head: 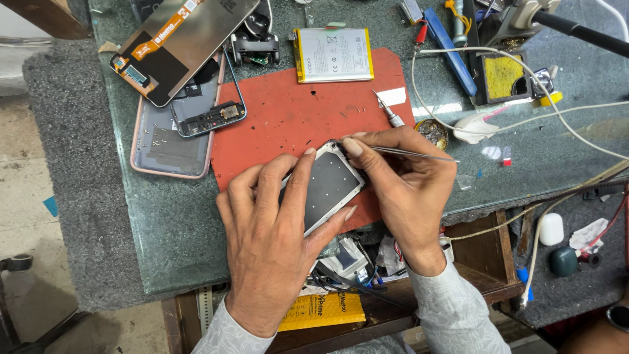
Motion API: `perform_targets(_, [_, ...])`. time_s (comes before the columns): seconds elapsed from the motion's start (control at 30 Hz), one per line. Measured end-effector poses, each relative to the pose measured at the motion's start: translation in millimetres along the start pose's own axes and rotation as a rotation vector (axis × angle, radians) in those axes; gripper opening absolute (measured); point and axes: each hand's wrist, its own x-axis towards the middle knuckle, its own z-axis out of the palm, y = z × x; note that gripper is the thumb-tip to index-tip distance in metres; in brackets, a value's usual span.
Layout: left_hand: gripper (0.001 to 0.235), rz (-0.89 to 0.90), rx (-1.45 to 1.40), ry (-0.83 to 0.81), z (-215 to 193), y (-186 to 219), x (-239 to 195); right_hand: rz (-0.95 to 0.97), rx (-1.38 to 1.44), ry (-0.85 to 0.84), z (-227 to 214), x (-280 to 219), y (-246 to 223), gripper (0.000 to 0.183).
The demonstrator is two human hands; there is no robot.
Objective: The person uses tweezers to remove small debris from the interior of a smartphone chassis, then uses a red glue applicator to apply adhesive along the chassis edges. The work is performed on a cluttered workbench with various tools and phone parts visible.
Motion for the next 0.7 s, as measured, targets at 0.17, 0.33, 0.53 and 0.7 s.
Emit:
perform_targets(0.17, [0.076,0.009,0.008,0.011,0,-1,0,-0.021,-0.037,-0.017,1,0,-2,0.009])
perform_targets(0.33, [0.076,-0.002,-0.004,0.003,0,0,1,-0.025,-0.056,-0.028,2,-1,-1,0.009])
perform_targets(0.53, [0.077,-0.005,-0.003,0.01,-1,1,1,-0.084,-0.07,0.078,0,-6,2,0.009])
perform_targets(0.7, [0.083,-0.006,-0.003,-0.003,-6,3,4,-0.171,-0.011,0.123,-7,-14,4,0.009])
